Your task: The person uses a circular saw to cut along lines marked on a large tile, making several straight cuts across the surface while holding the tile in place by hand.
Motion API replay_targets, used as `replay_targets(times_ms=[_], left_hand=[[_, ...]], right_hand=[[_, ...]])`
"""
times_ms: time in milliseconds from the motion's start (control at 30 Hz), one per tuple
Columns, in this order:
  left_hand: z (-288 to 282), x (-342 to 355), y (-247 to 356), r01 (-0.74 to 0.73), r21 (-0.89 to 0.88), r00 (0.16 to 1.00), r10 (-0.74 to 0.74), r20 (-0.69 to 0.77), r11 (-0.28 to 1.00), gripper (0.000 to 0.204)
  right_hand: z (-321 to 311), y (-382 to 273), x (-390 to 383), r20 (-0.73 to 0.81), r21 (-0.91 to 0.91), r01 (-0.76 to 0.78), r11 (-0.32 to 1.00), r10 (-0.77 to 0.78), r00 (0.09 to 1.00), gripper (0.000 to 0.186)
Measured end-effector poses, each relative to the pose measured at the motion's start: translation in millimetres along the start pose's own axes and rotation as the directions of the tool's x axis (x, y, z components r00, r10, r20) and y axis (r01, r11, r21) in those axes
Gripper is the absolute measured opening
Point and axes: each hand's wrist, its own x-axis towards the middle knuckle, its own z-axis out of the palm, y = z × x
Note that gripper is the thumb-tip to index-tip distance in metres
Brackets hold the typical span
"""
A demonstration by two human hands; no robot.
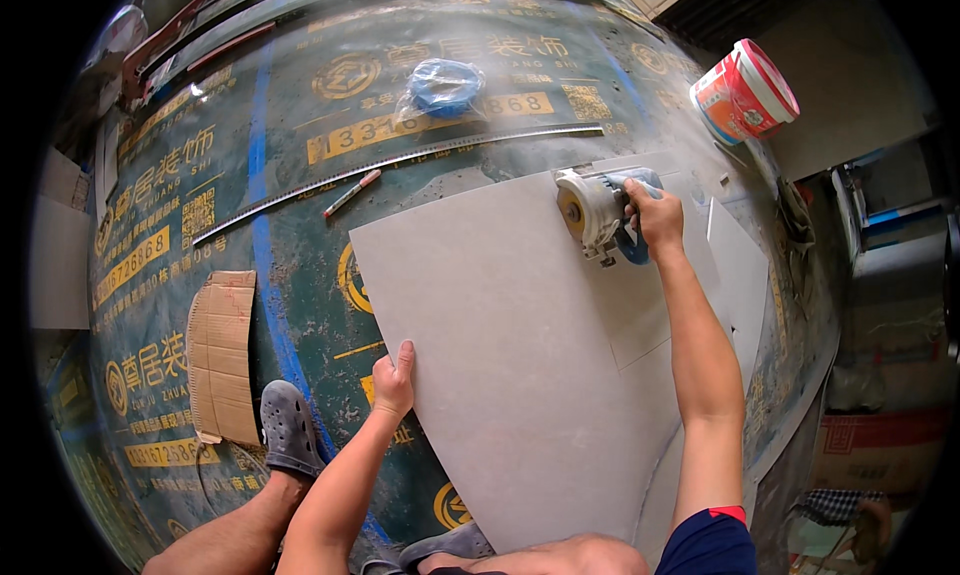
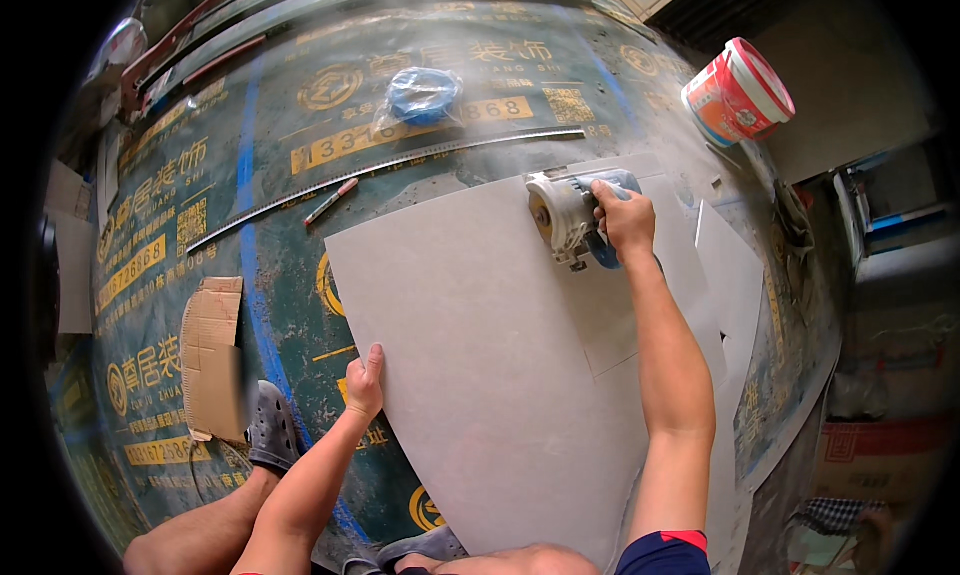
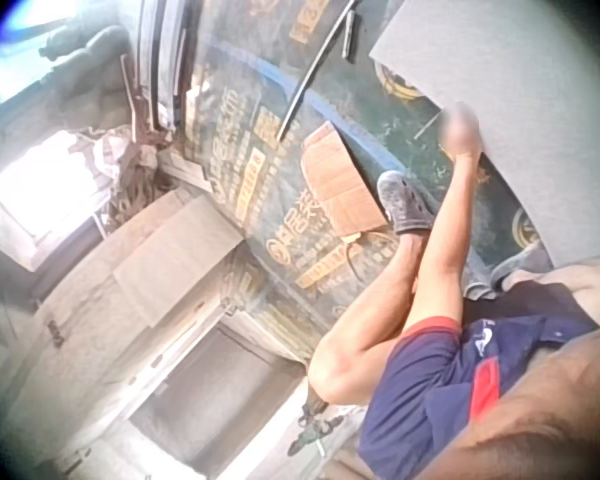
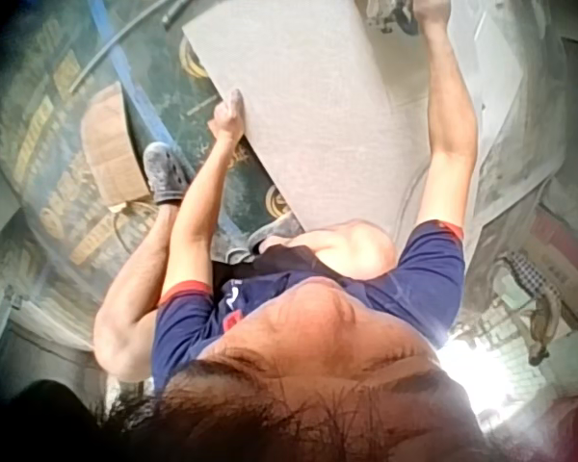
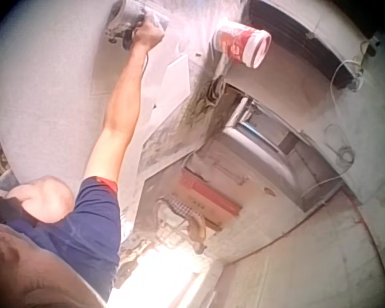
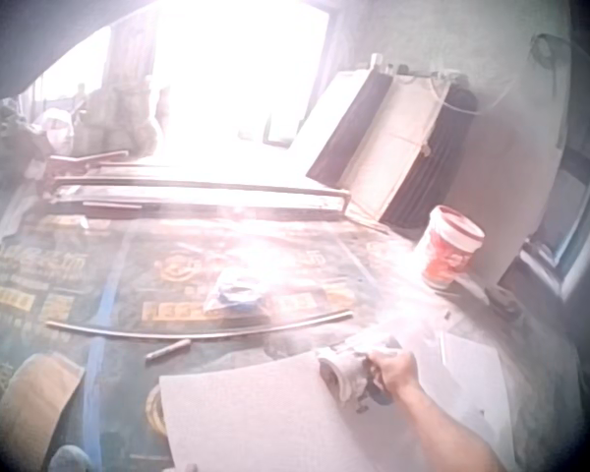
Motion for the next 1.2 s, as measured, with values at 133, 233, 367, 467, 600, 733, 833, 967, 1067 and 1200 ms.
replay_targets(times_ms=[133, 233, 367, 467, 600, 733, 833, 967, 1067, 1200], left_hand=[[0.8, 0.4, -3.1, -0.002, -0.038, 1.0, 0.003, 0.012, 0.999, 0.059], [0.0, 2.2, -5.1, 0.058, 0.064, 0.998, -0.059, 0.014, 0.996, 0.061], [2.7, 1.0, -4.9, 0.001, -0.009, 0.999, -0.001, -0.043, 1.0, 0.063], [2.4, 1.3, -5.4, 0.01, 0.017, 0.999, -0.01, -0.038, 1.0, 0.064], [2.5, 3.2, -8.9, 0.002, 0.041, 0.999, 0.0, -0.042, 0.999, 0.065], [3.0, 3.2, -11.9, -0.008, -0.012, 1.0, 0.008, -0.014, 1.0, 0.064], [4.8, 4.8, -13.0, -0.023, -0.067, 1.0, 0.022, -0.02, 0.997, 0.062], [5.9, 4.6, -13.7, -0.044, -0.06, 0.998, 0.041, -0.052, 0.997, 0.061], [5.4, 3.8, -12.8, -0.035, -0.068, 0.999, 0.032, -0.042, 0.997, 0.06], [2.6, 4.4, -9.9, 0.005, -0.017, 1.0, -0.005, -0.014, 1.0, 0.059]], right_hand=[[0.4, 0.9, -0.2, -0.002, 0.0, -0.001, 1.0, 0.001, 1.0, 0.033], [0.4, 0.7, -0.6, -0.002, 0.002, -0.01, 1.0, 0.01, 1.0, 0.033], [0.7, 0.7, -0.4, -0.017, -0.003, -0.025, 1.0, 0.025, 1.0, 0.033], [1.3, 2.0, -0.1, -0.015, 0.007, -0.023, 1.0, 0.023, 1.0, 0.033], [1.4, 3.6, 0.5, 0.008, 0.006, -0.018, 1.0, 0.018, 1.0, 0.033], [2.1, 4.5, 0.8, 0.006, 0.002, -0.017, 1.0, 0.017, 1.0, 0.033], [2.5, 6.5, 0.2, 0.018, 0.023, -0.011, 1.0, 0.011, 1.0, 0.032], [1.9, 10.0, 0.3, -0.003, -0.005, 0.004, 1.0, -0.004, 1.0, 0.031], [1.0, 11.4, 0.3, 0.003, -0.014, 0.002, 1.0, -0.002, 1.0, 0.031], [-0.5, 11.3, -1.5, 0.019, 0.006, 0.005, 1.0, -0.005, 1.0, 0.03]])
